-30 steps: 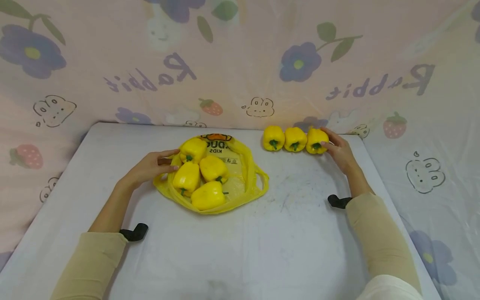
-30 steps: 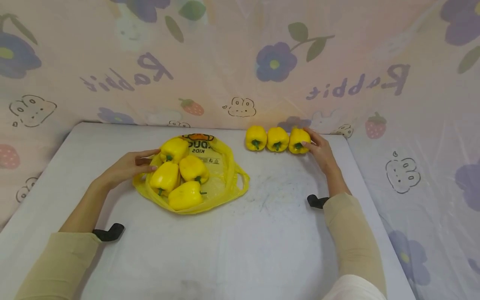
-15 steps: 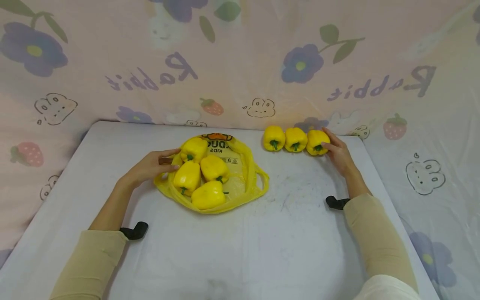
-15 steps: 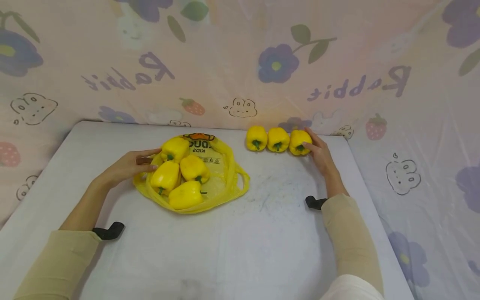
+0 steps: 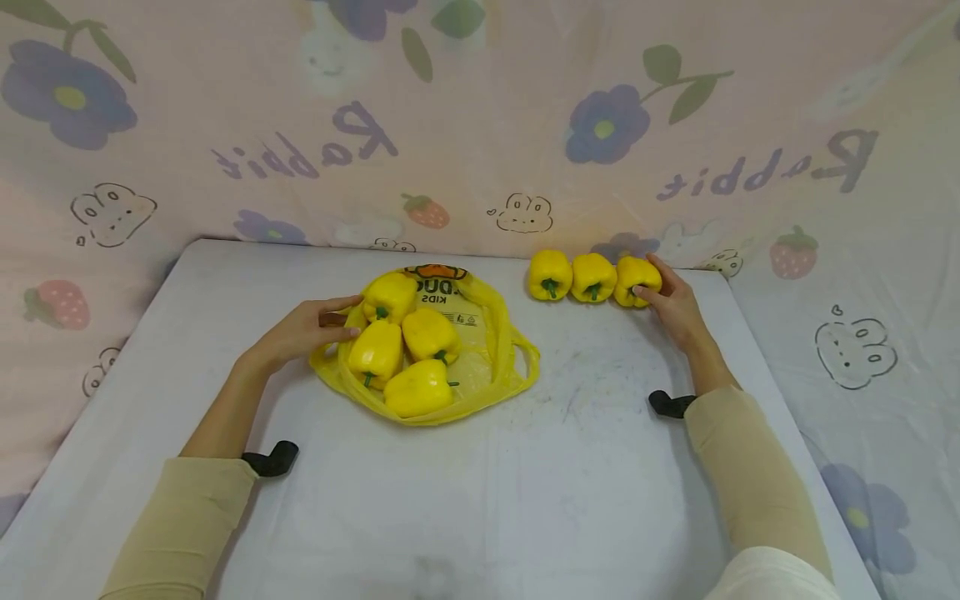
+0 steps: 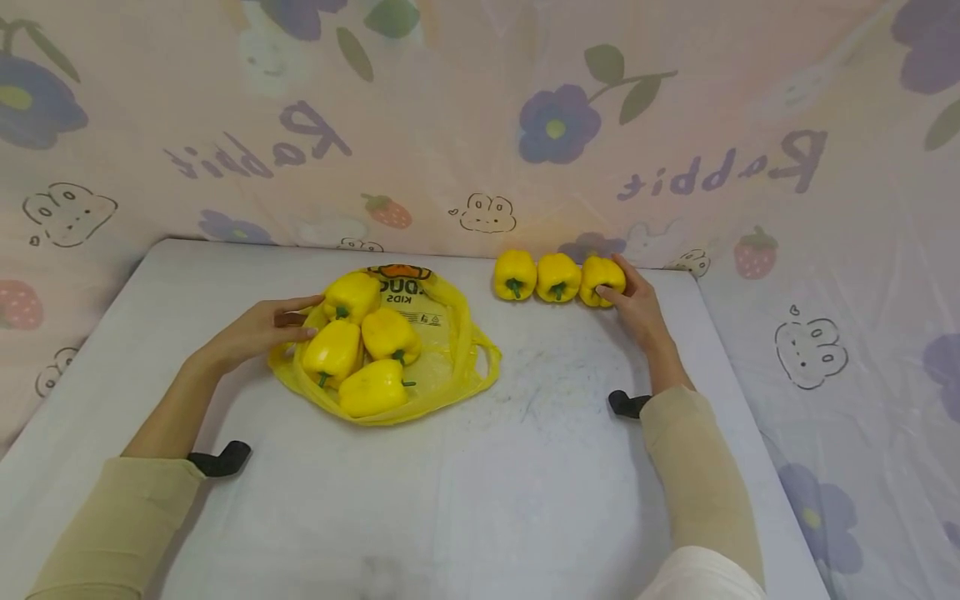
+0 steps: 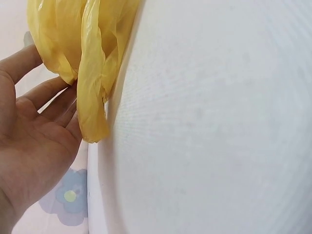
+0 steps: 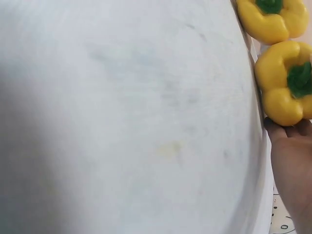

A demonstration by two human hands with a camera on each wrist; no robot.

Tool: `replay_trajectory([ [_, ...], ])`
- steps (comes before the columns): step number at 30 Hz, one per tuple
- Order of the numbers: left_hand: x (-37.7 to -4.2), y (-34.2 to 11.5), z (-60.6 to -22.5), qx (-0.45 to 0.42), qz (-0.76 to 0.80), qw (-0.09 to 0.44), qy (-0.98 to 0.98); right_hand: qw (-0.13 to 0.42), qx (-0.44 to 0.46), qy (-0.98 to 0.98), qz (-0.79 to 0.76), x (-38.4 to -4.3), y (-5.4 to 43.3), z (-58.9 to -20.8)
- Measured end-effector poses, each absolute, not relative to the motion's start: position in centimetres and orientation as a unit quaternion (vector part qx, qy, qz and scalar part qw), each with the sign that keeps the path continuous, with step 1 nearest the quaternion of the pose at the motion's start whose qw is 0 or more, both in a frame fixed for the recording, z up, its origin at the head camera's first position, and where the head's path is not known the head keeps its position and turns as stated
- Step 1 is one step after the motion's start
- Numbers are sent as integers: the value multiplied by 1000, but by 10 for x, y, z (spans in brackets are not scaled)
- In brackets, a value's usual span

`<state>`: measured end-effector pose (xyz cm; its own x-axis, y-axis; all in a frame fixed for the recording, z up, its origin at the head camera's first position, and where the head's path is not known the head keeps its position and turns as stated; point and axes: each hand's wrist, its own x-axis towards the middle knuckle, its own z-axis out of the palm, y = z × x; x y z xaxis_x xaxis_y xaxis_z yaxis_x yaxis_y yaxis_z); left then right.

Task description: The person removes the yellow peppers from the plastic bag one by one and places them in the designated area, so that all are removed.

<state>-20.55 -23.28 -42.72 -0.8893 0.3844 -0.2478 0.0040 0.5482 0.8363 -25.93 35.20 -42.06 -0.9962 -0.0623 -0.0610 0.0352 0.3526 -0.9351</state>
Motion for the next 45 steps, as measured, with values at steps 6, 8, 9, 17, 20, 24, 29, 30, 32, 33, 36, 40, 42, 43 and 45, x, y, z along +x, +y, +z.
replay_trajectory([
  [6, -207, -231, -428, 118, 457, 204, 858, 48, 1, 818, -573, -261, 353, -419],
  [8, -208, -231, -427, 118, 456, 203, 859, 45, 3, 818, -573, -260, 352, -417],
  [9, -208, -231, -427, 119, 455, 202, 859, 42, 2, 819, -573, -260, 351, -415],
  [17, -208, -232, -426, 110, 455, 206, 860, -40, -27, 793, -607, -260, 346, -409],
  [20, -208, -232, -425, 106, 453, 207, 861, -67, -29, 793, -605, -261, 343, -405],
  [24, -207, -232, -424, 104, 451, 206, 862, -86, -44, 799, -594, -260, 337, -396],
  [29, -207, -232, -423, 102, 451, 206, 862, -97, -74, 787, -605, -257, 328, -384],
  [30, -207, -232, -423, 102, 452, 205, 862, -99, -81, 780, -612, -256, 327, -382],
  [32, -206, -231, -423, 103, 455, 203, 861, -102, -90, 772, -620, -254, 323, -380],
  [33, -205, -231, -424, 105, 456, 202, 860, -102, -94, 771, -621, -253, 321, -379],
  [36, -203, -231, -426, 109, 457, 199, 860, -99, -104, 774, -616, -252, 316, -379],
  [40, -202, -232, -428, 113, 457, 193, 861, -94, -122, 783, -603, -257, 311, -387],
  [42, -201, -232, -428, 114, 459, 189, 861, -93, -131, 782, -602, -259, 308, -392],
  [43, -201, -232, -428, 113, 458, 188, 861, -92, -135, 781, -603, -259, 306, -393],
  [45, -202, -232, -428, 112, 455, 186, 864, -87, -146, 778, -605, -257, 301, -395],
])
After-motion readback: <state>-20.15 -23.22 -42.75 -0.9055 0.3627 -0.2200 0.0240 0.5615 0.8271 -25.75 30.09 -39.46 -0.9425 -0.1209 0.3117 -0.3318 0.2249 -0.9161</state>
